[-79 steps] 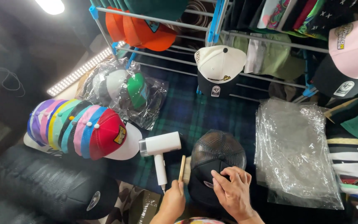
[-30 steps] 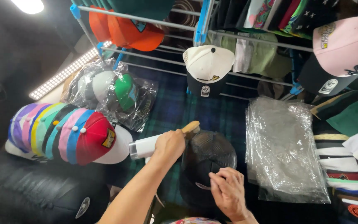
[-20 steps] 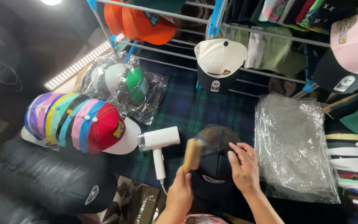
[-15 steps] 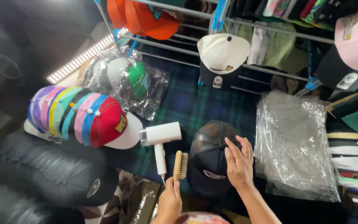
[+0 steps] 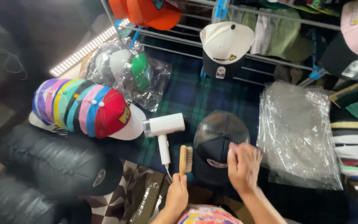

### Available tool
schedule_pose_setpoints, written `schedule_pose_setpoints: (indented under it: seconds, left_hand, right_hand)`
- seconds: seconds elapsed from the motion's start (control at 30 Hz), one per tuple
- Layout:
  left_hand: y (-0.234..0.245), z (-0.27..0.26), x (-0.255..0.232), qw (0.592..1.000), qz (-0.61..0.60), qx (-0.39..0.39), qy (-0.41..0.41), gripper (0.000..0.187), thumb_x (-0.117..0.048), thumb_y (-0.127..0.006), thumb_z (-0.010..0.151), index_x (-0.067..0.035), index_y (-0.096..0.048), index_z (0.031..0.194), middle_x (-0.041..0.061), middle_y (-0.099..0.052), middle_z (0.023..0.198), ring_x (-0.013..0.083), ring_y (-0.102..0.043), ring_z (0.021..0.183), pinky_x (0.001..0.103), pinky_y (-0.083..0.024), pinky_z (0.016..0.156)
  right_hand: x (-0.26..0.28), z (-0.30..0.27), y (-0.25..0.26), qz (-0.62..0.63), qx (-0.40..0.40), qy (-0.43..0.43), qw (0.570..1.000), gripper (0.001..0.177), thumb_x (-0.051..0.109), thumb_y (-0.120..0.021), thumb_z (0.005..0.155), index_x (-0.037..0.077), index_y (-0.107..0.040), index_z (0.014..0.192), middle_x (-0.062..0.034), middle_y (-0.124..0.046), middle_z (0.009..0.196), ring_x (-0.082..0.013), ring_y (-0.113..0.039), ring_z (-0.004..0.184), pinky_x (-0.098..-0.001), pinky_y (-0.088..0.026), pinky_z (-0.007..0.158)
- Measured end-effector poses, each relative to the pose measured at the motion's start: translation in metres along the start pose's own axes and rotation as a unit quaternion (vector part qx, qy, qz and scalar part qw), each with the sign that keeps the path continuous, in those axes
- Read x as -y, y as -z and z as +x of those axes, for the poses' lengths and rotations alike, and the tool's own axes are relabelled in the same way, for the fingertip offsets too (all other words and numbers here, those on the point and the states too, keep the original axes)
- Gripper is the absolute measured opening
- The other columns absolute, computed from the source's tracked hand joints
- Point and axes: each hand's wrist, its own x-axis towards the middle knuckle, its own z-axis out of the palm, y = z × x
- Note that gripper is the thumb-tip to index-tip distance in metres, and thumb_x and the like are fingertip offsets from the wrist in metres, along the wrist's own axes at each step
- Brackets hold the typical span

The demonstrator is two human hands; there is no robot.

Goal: Using a handheld steamer and a brush to clean and reshape a black baseball cap.

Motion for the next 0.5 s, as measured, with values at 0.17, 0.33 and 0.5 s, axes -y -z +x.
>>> schedule_pose_setpoints:
  seconds: [0.17, 0.33, 0.5]
  left_hand:
    - [0.006, -0.029, -0.053, 0.857, -0.512, 0.044, 0.047, 0.025, -0.025, -0.054, 0.104, -0.007, -0.043, 0.091, 0.022, -0.066, 0.083, 0.0272, -0.062, 0.064, 0.04, -0.054, 0.06]
    - [0.006, -0.036, -0.051, 0.888, -0.45, 0.093, 0.025, 0.024, -0.027, -0.07, 0.099, -0.012, -0.05, 0.098, 0.004, -0.055, 0.082, 0.0105, -0.056, 0.072, 0.026, -0.047, 0.065]
    - [0.014, -0.012, -0.018, 0.843, -0.512, -0.011, 0.165, 0.057, -0.055, -0.045, 0.095, -0.019, -0.054, 0.137, 0.013, -0.065, 0.134, 0.0311, -0.065, 0.122, 0.04, -0.047, 0.091]
  right_hand:
    - [0.049, -0.049, 0.003, 0.266, 0.423, -0.189, 0.845, 0.037, 0.036, -0.067, 0.089, 0.019, -0.067, 0.122, 0.0, -0.08, 0.111, -0.0141, -0.078, 0.1, -0.0287, -0.056, 0.092]
    - [0.054, -0.064, -0.008, 0.303, 0.494, -0.359, 0.732, 0.026, 0.035, -0.057, 0.093, 0.016, -0.063, 0.111, 0.0017, -0.08, 0.11, -0.0093, -0.071, 0.098, -0.0282, -0.053, 0.089]
    - [0.021, -0.069, -0.014, 0.152, 0.49, -0.229, 0.827, 0.039, 0.043, -0.042, 0.1, 0.019, -0.055, 0.128, -0.0032, -0.075, 0.1, -0.0276, -0.072, 0.092, -0.0397, -0.049, 0.084]
